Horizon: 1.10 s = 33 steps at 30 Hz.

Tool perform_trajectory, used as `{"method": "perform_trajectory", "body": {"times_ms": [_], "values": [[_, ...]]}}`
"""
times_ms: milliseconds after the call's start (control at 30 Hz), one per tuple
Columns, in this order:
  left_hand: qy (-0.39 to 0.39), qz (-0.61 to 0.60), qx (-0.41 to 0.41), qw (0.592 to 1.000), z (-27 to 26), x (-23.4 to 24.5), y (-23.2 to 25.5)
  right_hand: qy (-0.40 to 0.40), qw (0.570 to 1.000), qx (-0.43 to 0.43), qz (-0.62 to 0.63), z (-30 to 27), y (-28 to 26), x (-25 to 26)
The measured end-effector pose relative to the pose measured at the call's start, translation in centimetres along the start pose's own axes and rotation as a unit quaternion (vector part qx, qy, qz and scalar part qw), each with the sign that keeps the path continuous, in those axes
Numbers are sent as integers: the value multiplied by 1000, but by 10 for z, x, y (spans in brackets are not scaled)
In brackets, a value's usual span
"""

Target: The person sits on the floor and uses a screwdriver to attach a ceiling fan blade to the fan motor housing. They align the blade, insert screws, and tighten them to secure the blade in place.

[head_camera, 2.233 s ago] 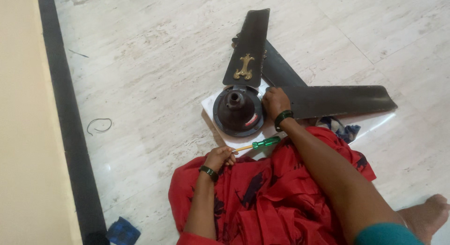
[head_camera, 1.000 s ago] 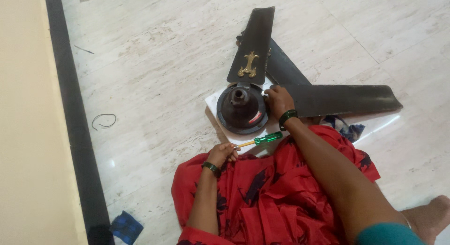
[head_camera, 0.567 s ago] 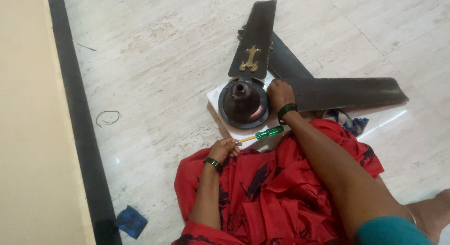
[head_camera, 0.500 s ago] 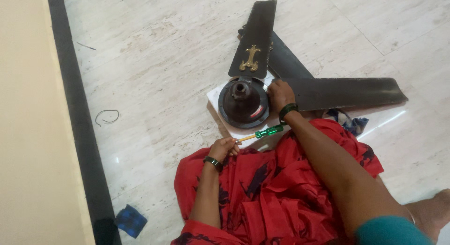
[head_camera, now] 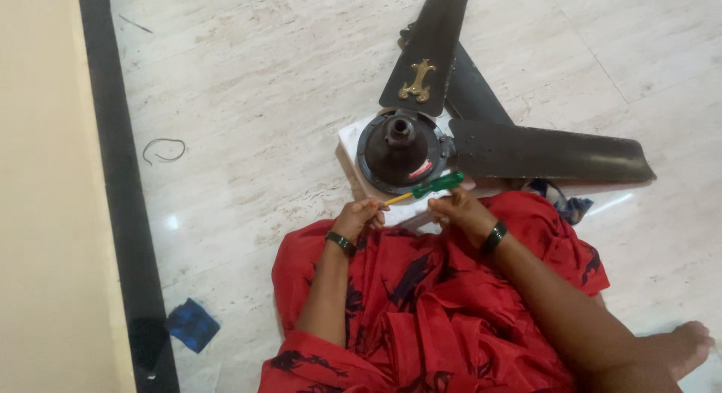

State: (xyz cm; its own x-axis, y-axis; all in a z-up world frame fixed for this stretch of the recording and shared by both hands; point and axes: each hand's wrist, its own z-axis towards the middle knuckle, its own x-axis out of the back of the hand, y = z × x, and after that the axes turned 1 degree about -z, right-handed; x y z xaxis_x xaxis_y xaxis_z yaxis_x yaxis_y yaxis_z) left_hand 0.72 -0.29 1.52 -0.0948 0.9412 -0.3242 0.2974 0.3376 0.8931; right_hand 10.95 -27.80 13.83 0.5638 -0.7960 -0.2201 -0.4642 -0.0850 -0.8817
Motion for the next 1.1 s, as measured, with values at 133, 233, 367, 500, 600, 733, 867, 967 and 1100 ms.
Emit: {"method": "perform_trajectory", "body": {"times_ms": [133, 233, 367, 500, 600, 733, 867, 967, 1100], "values": [[-24, 3, -2, 1000, -1, -11, -4, 22, 997, 58, 49, 7, -15, -7], [25, -55, 20, 998, 6, -8, -18, 68, 993, 94, 33, -1, -27, -15], [164, -40, -10, 986, 27, 13, -39, 119, 967, 218, -62, -15, -42, -21], [204, -65, -27, 977, 43, 24, -54, 112, 946, 282, -111, -24, -49, -34], [203, -58, 0, 977, 48, 24, -57, 136, 910, 305, -247, -26, -53, -42], [179, -65, -2, 982, 48, 23, -58, 103, 875, 377, -285, -23, -56, -46], [162, -71, -12, 984, 50, 23, -58, 98, 881, 367, -281, -19, -57, -45], [168, -66, -12, 984, 52, 21, -58, 103, 879, 361, -294, -21, -59, -45], [197, -67, -32, 978, 56, 17, -58, 118, 856, 354, -358, -19, -69, -50]]}}
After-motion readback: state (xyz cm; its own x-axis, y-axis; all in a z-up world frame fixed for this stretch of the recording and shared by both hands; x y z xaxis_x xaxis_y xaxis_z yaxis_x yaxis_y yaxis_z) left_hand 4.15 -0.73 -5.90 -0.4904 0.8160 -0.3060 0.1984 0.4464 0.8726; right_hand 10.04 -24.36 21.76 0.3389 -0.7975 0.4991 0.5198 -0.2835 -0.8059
